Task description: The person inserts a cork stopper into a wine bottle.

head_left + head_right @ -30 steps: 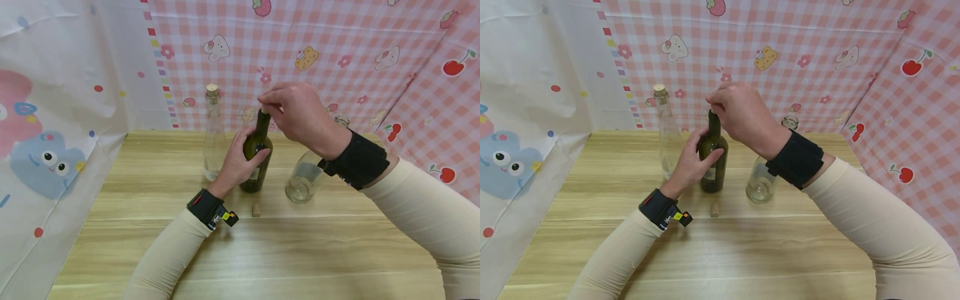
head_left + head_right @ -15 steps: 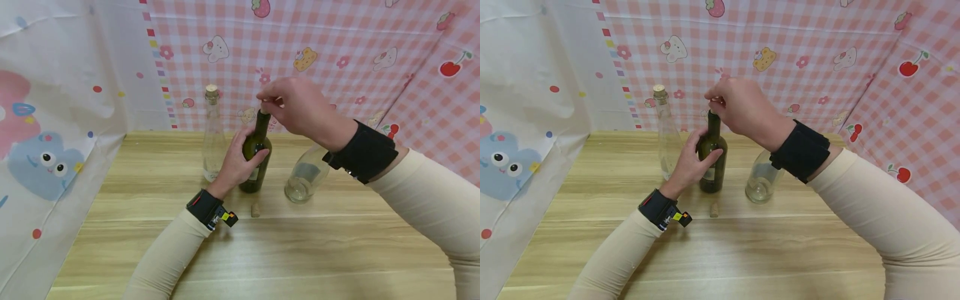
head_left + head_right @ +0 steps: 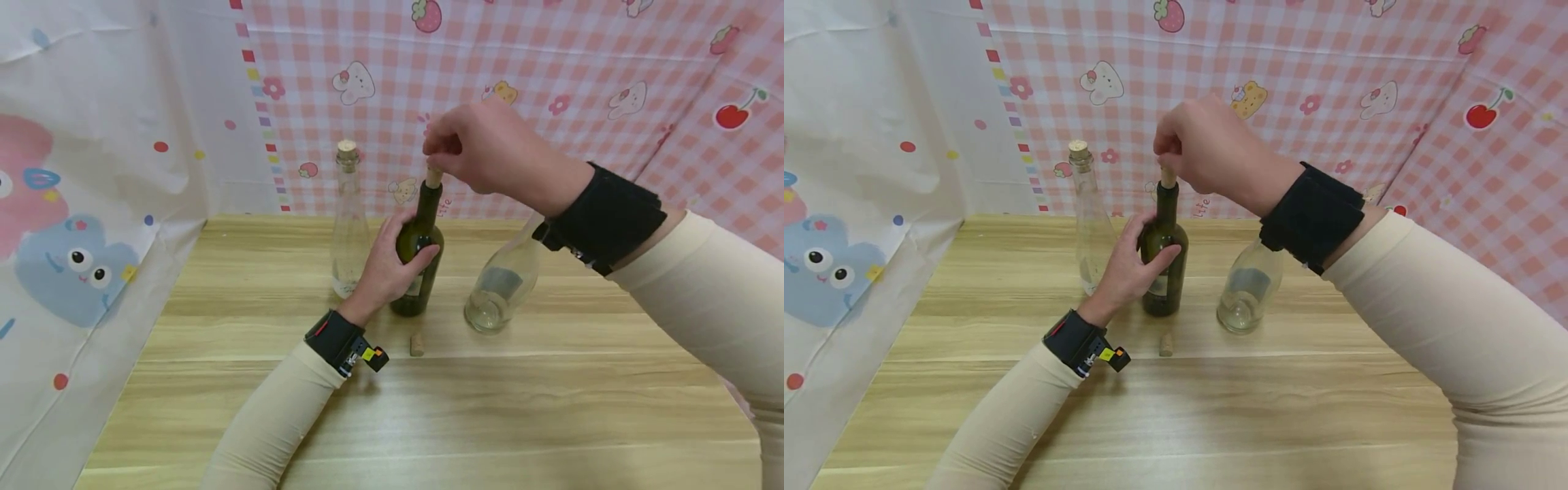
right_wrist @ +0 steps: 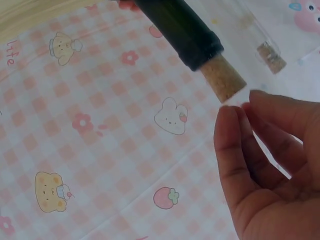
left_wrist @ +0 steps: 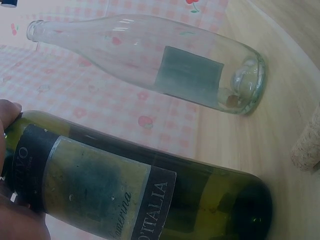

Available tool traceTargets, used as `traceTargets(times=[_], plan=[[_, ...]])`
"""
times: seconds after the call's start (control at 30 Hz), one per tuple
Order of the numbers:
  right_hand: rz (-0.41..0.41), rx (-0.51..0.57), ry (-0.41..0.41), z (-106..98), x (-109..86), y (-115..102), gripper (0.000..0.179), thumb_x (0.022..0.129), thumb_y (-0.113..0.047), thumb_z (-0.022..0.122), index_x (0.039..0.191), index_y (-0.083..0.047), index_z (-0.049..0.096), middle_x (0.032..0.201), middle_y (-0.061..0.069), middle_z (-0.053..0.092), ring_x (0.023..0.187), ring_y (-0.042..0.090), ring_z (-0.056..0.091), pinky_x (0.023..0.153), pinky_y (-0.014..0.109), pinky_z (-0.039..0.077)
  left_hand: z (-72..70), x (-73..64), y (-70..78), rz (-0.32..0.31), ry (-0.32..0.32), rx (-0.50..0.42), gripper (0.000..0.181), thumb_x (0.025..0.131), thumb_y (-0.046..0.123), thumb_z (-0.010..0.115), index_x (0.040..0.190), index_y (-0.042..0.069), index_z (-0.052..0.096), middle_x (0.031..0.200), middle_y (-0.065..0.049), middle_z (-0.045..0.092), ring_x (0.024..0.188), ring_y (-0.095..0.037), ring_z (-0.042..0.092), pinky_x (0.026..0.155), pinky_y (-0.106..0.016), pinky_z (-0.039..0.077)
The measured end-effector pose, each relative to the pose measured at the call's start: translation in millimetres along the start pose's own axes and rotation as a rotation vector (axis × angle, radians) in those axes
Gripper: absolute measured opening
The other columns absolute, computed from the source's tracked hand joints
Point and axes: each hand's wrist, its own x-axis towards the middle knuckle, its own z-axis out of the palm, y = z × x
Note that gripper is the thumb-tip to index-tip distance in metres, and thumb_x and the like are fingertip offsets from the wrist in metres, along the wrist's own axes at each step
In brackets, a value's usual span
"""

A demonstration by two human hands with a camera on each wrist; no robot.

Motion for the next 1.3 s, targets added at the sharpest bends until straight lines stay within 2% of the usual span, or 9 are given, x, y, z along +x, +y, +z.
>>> traceTargets(times=[0.2, 0.37, 0.57, 0.83, 1.03, 1.3], plan=[[0.070, -0.035, -0.125, -9.2, 11.7, -2.3, 0.015, 0.101, -0.017, 0.069, 0.106, -0.007, 0.079, 0.102, 0.015, 0.075, 0.088, 0.026, 0.068, 0.076, 0.039, 0.054, -0.3, -0.4, 0.3, -0.001, 0.002, -0.006, 0.059, 0.099, 0.026, 0.073, 0.151, 0.017, 0.048, 0.142, -0.009, 0.052, 0.126, -0.025, 0.050, 0.106, -0.049, 0.045], [0.116, -0.058, -0.241, -16.1, 24.8, -2.9, 0.015, 0.101, -0.023, 0.070, 0.103, -0.010, 0.078, 0.096, 0.009, 0.074, 0.082, 0.022, 0.064, 0.068, 0.033, 0.049, -0.3, -0.2, 1.3, 0.002, 0.001, -0.006, 0.059, 0.099, 0.026, 0.073, 0.152, 0.018, 0.048, 0.143, -0.008, 0.052, 0.126, -0.024, 0.049, 0.106, -0.048, 0.043], [0.153, -0.059, -0.321, -19.0, 32.4, -5.9, 0.015, 0.100, -0.024, 0.070, 0.098, -0.011, 0.079, 0.095, 0.009, 0.076, 0.085, 0.022, 0.063, 0.070, 0.034, 0.049, -0.4, 0.3, 1.3, 0.026, 0.006, -0.006, 0.059, 0.099, 0.025, 0.073, 0.152, 0.019, 0.048, 0.141, -0.007, 0.053, 0.125, -0.023, 0.049, 0.105, -0.045, 0.043], [0.168, -0.071, -0.353, -17.5, 35.5, -9.8, 0.015, 0.100, -0.022, 0.070, 0.093, -0.011, 0.079, 0.093, 0.008, 0.075, 0.085, 0.024, 0.059, 0.071, 0.035, 0.048, -0.4, -0.3, -1.1, 0.024, 0.003, -0.010, 0.060, 0.099, 0.031, 0.073, 0.152, 0.020, 0.047, 0.142, -0.007, 0.052, 0.125, -0.024, 0.049, 0.106, -0.048, 0.043], [0.160, -0.089, -0.369, -17.8, 35.4, -10.4, 0.013, 0.099, -0.020, 0.071, 0.094, -0.011, 0.078, 0.093, 0.009, 0.073, 0.084, 0.025, 0.059, 0.072, 0.035, 0.048, 0.5, -0.8, -1.1, 0.029, 0.005, -0.015, 0.060, 0.099, 0.028, 0.073, 0.152, 0.020, 0.047, 0.143, -0.008, 0.052, 0.125, -0.024, 0.049, 0.106, -0.048, 0.044], [0.150, -0.091, -0.346, -15.6, 32.7, -9.7, 0.013, 0.099, -0.019, 0.072, 0.093, -0.011, 0.079, 0.094, 0.010, 0.074, 0.084, 0.025, 0.061, 0.072, 0.035, 0.049, 0.7, -0.5, -2.4, 0.038, 0.009, -0.020, 0.061, 0.098, 0.026, 0.074, 0.153, 0.022, 0.047, 0.144, -0.006, 0.052, 0.126, -0.023, 0.049, 0.106, -0.048, 0.043]])
